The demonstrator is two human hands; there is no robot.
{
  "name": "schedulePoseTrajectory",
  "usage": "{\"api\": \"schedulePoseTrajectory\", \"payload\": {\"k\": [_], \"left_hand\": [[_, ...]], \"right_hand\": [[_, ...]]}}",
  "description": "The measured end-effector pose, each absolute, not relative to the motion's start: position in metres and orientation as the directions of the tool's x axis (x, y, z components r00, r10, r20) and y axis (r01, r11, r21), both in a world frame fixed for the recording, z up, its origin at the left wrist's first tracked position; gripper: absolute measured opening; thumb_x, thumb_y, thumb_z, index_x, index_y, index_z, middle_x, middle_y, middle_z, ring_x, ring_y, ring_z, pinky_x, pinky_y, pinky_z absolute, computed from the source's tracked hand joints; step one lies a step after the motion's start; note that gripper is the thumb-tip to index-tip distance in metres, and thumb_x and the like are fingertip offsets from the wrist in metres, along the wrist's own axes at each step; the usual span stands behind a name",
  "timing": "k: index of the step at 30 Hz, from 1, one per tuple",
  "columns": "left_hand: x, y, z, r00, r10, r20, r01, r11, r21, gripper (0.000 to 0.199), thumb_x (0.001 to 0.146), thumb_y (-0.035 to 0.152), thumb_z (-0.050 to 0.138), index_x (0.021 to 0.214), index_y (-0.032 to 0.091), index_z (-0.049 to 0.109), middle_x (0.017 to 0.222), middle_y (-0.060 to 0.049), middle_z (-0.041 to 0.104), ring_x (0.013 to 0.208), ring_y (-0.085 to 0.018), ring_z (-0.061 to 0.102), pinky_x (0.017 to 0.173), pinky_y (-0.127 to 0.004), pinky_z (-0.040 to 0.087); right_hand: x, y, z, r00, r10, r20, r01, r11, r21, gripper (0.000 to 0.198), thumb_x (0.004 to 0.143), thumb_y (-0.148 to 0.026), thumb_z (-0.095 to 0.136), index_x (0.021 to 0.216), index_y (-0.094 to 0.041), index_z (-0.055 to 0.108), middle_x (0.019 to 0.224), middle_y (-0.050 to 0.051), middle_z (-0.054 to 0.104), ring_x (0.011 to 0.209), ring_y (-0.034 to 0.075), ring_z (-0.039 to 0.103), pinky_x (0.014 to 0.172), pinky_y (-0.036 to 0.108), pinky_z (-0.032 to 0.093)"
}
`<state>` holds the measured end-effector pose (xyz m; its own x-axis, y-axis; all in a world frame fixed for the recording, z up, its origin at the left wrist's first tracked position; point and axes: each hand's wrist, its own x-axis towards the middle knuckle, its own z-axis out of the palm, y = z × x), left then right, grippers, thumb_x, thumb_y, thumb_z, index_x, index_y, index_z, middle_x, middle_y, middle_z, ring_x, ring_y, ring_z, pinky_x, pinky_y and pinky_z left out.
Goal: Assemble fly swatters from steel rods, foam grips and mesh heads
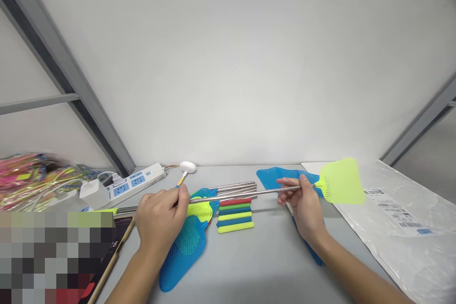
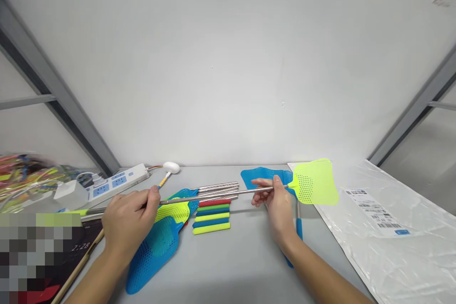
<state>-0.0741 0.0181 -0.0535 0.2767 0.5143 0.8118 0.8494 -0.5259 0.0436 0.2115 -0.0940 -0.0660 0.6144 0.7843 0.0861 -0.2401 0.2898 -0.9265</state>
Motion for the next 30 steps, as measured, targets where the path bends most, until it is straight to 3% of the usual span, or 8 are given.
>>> {"api": "schedulePoseTrajectory", "payload": {"k": [5,8,12,17,22,30], "left_hand": [[-0.089,0.026,-0.047,0.212,0.473,0.855,0.86,-0.505,0.066,0.042,0.09,0.028,0.048,0.049,0.022,0.044,0.045,0.002,0.045,0.051,-0.017,0.048,0.066,-0.035,0.031],[-0.101,0.032,-0.042,0.136,0.449,0.883,0.882,-0.461,0.098,0.041,0.089,0.026,0.046,0.049,0.022,0.042,0.045,0.002,0.041,0.052,-0.017,0.046,0.067,-0.035,0.03],[-0.105,0.035,-0.04,0.097,0.462,0.881,0.897,-0.423,0.123,0.04,0.09,0.028,0.044,0.05,0.023,0.041,0.047,0.002,0.041,0.056,-0.018,0.046,0.069,-0.036,0.029],[-0.092,0.026,-0.04,0.203,0.451,0.869,0.882,-0.47,0.038,0.038,0.09,0.027,0.049,0.053,0.023,0.044,0.047,0.002,0.047,0.058,-0.019,0.05,0.073,-0.039,0.028],[-0.076,0.013,-0.041,0.241,0.435,0.868,0.88,-0.475,-0.006,0.034,0.088,0.026,0.052,0.056,0.023,0.045,0.047,0.003,0.049,0.059,-0.019,0.051,0.072,-0.039,0.026],[-0.068,0.005,-0.042,0.228,0.448,0.864,0.876,-0.482,0.02,0.034,0.087,0.026,0.054,0.055,0.022,0.044,0.046,0.004,0.045,0.054,-0.017,0.047,0.071,-0.039,0.027]], "right_hand": [[0.209,-0.101,-0.056,0.531,0.839,0.119,-0.198,0.259,-0.945,0.056,0.093,-0.06,0.039,0.101,-0.016,0.073,0.057,0.003,0.058,0.056,0.017,0.053,0.056,0.03,0.043],[0.203,-0.105,-0.048,0.512,0.855,0.084,-0.275,0.256,-0.926,0.059,0.093,-0.061,0.037,0.107,-0.015,0.071,0.058,0.002,0.057,0.055,0.016,0.049,0.055,0.029,0.041],[0.196,-0.106,-0.047,0.498,0.867,-0.001,-0.364,0.208,-0.908,0.051,0.091,-0.058,0.046,0.108,-0.015,0.07,0.059,0.001,0.054,0.052,0.014,0.045,0.053,0.027,0.038],[0.196,-0.099,-0.059,0.547,0.832,-0.097,-0.416,0.169,-0.894,0.043,0.089,-0.055,0.05,0.101,-0.018,0.069,0.055,-0.001,0.052,0.048,0.013,0.039,0.049,0.026,0.036],[0.2,-0.097,-0.064,0.604,0.792,-0.091,-0.412,0.212,-0.886,0.04,0.09,-0.051,0.048,0.096,-0.018,0.069,0.054,-0.001,0.053,0.048,0.013,0.039,0.048,0.026,0.036],[0.195,-0.098,-0.064,0.623,0.779,-0.068,-0.416,0.256,-0.873,0.04,0.091,-0.048,0.045,0.093,-0.016,0.069,0.051,0.0,0.052,0.046,0.012,0.039,0.047,0.026,0.034]]}}
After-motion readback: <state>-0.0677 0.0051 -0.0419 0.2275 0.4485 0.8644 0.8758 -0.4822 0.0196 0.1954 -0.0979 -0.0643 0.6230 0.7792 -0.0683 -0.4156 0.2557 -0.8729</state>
